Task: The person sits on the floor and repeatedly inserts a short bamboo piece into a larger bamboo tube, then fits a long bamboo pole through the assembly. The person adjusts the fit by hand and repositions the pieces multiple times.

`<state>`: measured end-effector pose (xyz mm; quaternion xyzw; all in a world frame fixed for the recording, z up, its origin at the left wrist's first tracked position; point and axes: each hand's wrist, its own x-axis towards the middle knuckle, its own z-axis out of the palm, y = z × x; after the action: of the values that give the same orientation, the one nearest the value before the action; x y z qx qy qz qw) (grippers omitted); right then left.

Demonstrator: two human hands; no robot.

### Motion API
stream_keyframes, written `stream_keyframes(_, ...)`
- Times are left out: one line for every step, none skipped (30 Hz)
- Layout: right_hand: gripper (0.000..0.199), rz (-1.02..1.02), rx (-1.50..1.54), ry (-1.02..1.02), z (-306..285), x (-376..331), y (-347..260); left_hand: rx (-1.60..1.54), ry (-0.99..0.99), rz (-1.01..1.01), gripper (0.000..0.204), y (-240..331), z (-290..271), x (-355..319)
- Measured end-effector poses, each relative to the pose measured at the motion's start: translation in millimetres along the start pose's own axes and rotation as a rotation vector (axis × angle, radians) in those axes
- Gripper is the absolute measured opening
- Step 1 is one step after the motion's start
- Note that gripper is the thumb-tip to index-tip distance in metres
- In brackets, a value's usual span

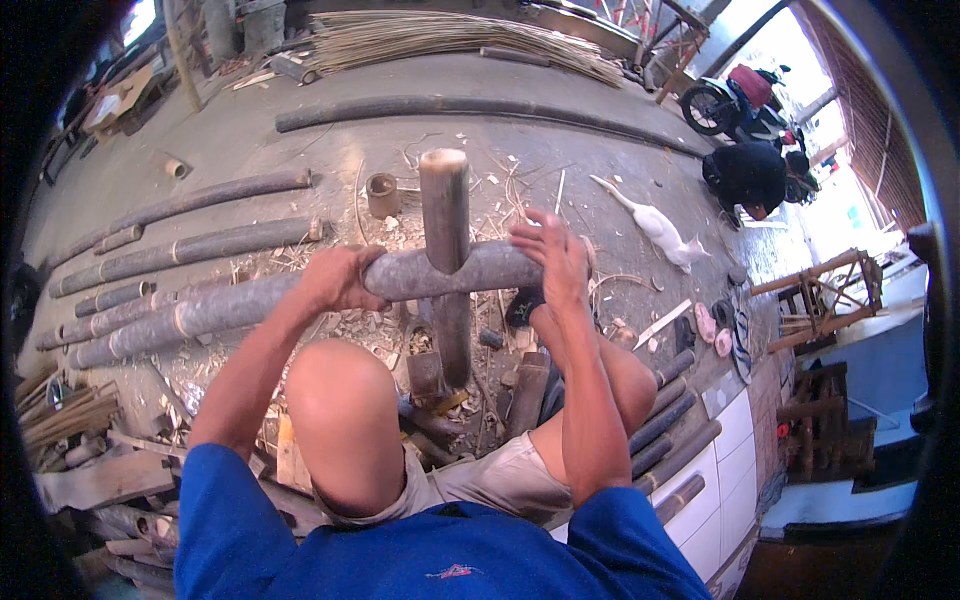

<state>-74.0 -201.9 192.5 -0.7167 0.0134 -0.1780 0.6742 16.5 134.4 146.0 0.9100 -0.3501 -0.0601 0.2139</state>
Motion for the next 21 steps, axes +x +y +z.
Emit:
stream_keyframes(0.060, 0.084, -0.114, 0.034, -5.5, -10.2, 2.1, -0.061, -0.069, -0.062, 0.089, -4.1, -10.5, 2.9)
stream_keyframes(0.059, 0.107, -0.203, 0.031, -9.7, -23.8, 6.7, -0.123, -0.124, -0.095, 0.090, -6.9, -20.3, 4.2)
stream_keyframes(0.058, 0.103, -0.281, 0.019, -11.6, -39.2, 14.3, -0.184, -0.146, -0.102, 0.091, -8.2, -28.0, 4.9)
stream_keyframes(0.058, 0.151, -0.401, -0.035, -9.9, -58.5, 24.8, -0.194, -0.173, -0.134, 0.097, -8.7, -33.2, 4.6)
stream_keyframes(0.059, 0.184, -0.515, -0.091, -4.8, -79.8, 37.2, -0.238, -0.217, -0.158, 0.097, -9.5, -36.1, 3.6)
stream_keyframes(0.061, 0.246, -0.520, -0.178, 2.2, -99.5, 51.0, -0.268, -0.243, -0.176, 0.097, -10.5, -36.6, 2.8)
stream_keyframes(0.065, 0.337, -0.540, -0.241, 13.4, -120.5, 65.9, -0.285, -0.271, -0.204, 0.098, -13.1, -34.4, 0.9)
stream_keyframes(0.072, 0.335, -0.475, -0.293, 31.0, -142.3, 82.9, -0.324, -0.316, -0.236, 0.099, -16.8, -30.2, -0.8)
stream_keyframes(0.078, 0.310, -0.413, -0.313, 44.1, -159.8, 97.2, -0.347, -0.361, -0.274, 0.101, -22.4, -23.7, -2.6)
stream_keyframes(0.084, 0.286, -0.350, -0.334, 57.3, -176.2, 110.4, -0.349, -0.395, -0.298, 0.102, -28.9, -14.6, -5.3)
stream_keyframes(0.088, 0.213, -0.275, -0.347, 67.1, -189.0, 121.3, -0.354, -0.427, -0.327, 0.104, -36.6, -4.0, -8.7)
stream_keyframes(0.092, 0.167, -0.196, -0.426, 71.7, -196.5, 130.3, -0.336, -0.446, -0.344, 0.106, -44.9, 7.6, -13.4)
stream_keyframes(0.092, 0.278, -0.236, -0.422, 73.2, -200.8, 137.4, -0.291, -0.456, -0.355, 0.107, -53.0, 19.6, -18.5)
stream_keyframes(0.093, 0.419, -0.270, -0.484, 75.8, -202.6, 143.4, -0.260, -0.455, -0.369, 0.111, -60.1, 33.3, -24.0)
stream_keyframes(0.093, 0.537, -0.334, -0.494, 76.0, -204.3, 147.3, -0.286, -0.456, -0.378, 0.111, -66.4, 46.7, -29.3)
stream_keyframes(0.092, 0.519, -0.247, -0.525, 76.5, -204.5, 150.6, -0.283, -0.454, -0.391, 0.111, -72.0, 59.0, -34.8)
stream_keyframes(0.092, 0.526, -0.208, -0.574, 75.8, -204.2, 153.4, -0.251, -0.457, -0.413, 0.111, -77.1, 69.7, -38.7)
stream_keyframes(0.092, 0.521, -0.214, -0.596, 75.5, -204.9, 156.1, -0.247, -0.451, -0.388, 0.109, -81.5, 79.1, -41.1)
stream_keyframes(0.091, 0.562, -0.260, -0.622, 76.3, -205.7, 159.5, -0.265, -0.457, -0.393, 0.108, -84.7, 88.2, -42.8)
stream_keyframes(0.090, 0.574, -0.370, -0.629, 75.8, -207.9, 162.9, -0.255, -0.462, -0.407, 0.107, -87.3, 95.8, -43.0)
stream_keyframes(0.089, 0.548, -0.382, -0.600, 76.8, -210.5, 167.1, -0.232, -0.465, -0.422, 0.105, -89.4, 102.6, -42.7)
